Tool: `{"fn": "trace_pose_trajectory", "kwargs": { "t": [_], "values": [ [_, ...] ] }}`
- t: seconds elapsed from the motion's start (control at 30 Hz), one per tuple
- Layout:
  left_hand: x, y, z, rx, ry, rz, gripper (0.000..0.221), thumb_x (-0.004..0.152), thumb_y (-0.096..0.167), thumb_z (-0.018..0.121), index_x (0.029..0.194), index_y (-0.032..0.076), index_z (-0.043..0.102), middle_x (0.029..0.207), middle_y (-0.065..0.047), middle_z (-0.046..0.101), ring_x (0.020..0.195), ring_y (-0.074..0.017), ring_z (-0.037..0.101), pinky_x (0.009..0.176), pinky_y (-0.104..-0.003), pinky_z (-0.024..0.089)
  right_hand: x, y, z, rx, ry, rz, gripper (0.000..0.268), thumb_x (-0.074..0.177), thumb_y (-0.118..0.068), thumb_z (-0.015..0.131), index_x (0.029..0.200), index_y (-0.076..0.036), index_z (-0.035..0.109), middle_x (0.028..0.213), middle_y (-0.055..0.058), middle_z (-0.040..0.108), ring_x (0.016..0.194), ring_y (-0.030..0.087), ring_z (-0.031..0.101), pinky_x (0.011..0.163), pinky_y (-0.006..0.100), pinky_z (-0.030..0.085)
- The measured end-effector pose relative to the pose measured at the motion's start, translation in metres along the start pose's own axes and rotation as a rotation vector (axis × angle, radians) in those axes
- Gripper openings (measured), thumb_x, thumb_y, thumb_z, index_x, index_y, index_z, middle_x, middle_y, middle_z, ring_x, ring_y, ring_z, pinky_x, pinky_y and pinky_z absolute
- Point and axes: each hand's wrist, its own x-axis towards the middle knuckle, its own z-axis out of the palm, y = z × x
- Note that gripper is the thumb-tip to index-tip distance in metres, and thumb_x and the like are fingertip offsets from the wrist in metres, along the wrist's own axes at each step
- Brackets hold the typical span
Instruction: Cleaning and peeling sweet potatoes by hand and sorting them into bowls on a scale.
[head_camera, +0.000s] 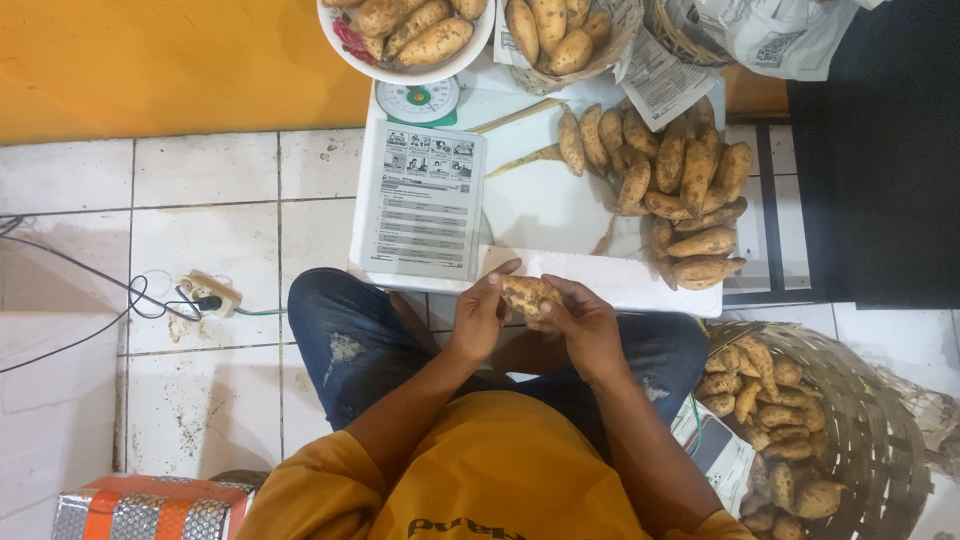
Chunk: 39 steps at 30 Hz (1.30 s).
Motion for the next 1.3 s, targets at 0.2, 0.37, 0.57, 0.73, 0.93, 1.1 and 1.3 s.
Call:
{"fn": "trace_pose_trajectory", "kwargs": {
  "t": [0.2, 0.37, 0.57, 0.73, 0.93, 1.1, 1.3],
  "values": [
    [0.0, 0.012, 0.007, -0.067, -0.03, -0.039, 0.051, 0.11, 0.042, 0.043, 0.137, 0.006, 0.068, 0.096, -0.006, 0.066, 0.081, -0.0116, 0.064, 0.076, -0.028, 0.058, -0.004, -0.007, 0.009, -0.066, 0.092, -0.033, 0.034, 0.103, -0.011, 0.059, 0.134, -0.002, 0.066, 0.114, 0.023, 0.068, 0.078, 0.033, 0.077, 0.059, 0.035, 0.066],
    [-0.003, 0.023, 0.006, -0.212, -0.014, -0.176, 0.045, 0.11, 0.035, 0.048, 0.14, 0.006, 0.065, 0.119, -0.014, 0.066, 0.104, -0.0206, 0.062, 0.089, -0.033, 0.049, -0.011, -0.021, 0.02, -0.193, 0.061, -0.072, 0.029, 0.099, -0.007, 0.064, 0.127, -0.005, 0.073, 0.116, 0.025, 0.07, 0.092, 0.03, 0.073, 0.069, 0.043, 0.066],
    [0.003, 0.005, -0.004, -0.674, -0.061, -0.244, 0.051, 0.109, 0.035, 0.044, 0.148, 0.003, 0.053, 0.147, -0.02, 0.059, 0.136, -0.0317, 0.056, 0.111, -0.04, 0.048, -0.015, -0.021, 0.025, -0.366, -0.007, -0.226, 0.041, 0.084, -0.003, 0.082, 0.125, -0.001, 0.074, 0.13, 0.023, 0.065, 0.112, 0.033, 0.068, 0.09, 0.048, 0.059],
    [0.007, -0.012, -0.012, -0.83, -0.099, -0.243, 0.053, 0.107, 0.036, 0.042, 0.149, 0.005, 0.052, 0.148, -0.019, 0.059, 0.14, -0.0333, 0.052, 0.112, -0.04, 0.049, -0.022, -0.03, 0.035, -0.623, -0.024, -0.486, 0.051, 0.078, -0.002, 0.087, 0.127, -0.004, 0.073, 0.128, 0.022, 0.065, 0.121, 0.041, 0.065, 0.1, 0.051, 0.054],
    [0.007, -0.01, -0.016, -0.937, -0.106, -0.281, 0.055, 0.107, 0.039, 0.043, 0.15, 0.007, 0.052, 0.149, -0.018, 0.057, 0.14, -0.0323, 0.053, 0.11, -0.041, 0.051, -0.019, -0.008, 0.028, -0.639, 0.05, -0.405, 0.059, 0.08, -0.01, 0.089, 0.134, -0.003, 0.068, 0.115, 0.023, 0.072, 0.108, 0.035, 0.072, 0.088, 0.044, 0.059],
    [0.008, -0.004, -0.014, -1.029, -0.071, -0.329, 0.058, 0.104, 0.042, 0.047, 0.149, 0.006, 0.053, 0.152, -0.018, 0.054, 0.145, -0.0338, 0.047, 0.124, -0.048, 0.036, 0.004, 0.029, -0.006, 0.077, 0.029, -0.055, 0.038, 0.105, -0.026, 0.055, 0.136, -0.005, 0.055, 0.092, 0.018, 0.073, 0.077, 0.025, 0.074, 0.063, 0.033, 0.06],
    [0.01, -0.005, -0.016, -1.021, -0.059, -0.348, 0.056, 0.105, 0.04, 0.048, 0.149, 0.005, 0.053, 0.152, -0.021, 0.052, 0.144, -0.0367, 0.047, 0.126, -0.049, 0.034, -0.005, -0.014, 0.013, 0.261, -0.005, 0.013, 0.045, 0.109, -0.026, 0.042, 0.148, -0.004, 0.043, 0.106, 0.02, 0.07, 0.077, 0.025, 0.071, 0.07, 0.039, 0.064]
  ]
}}
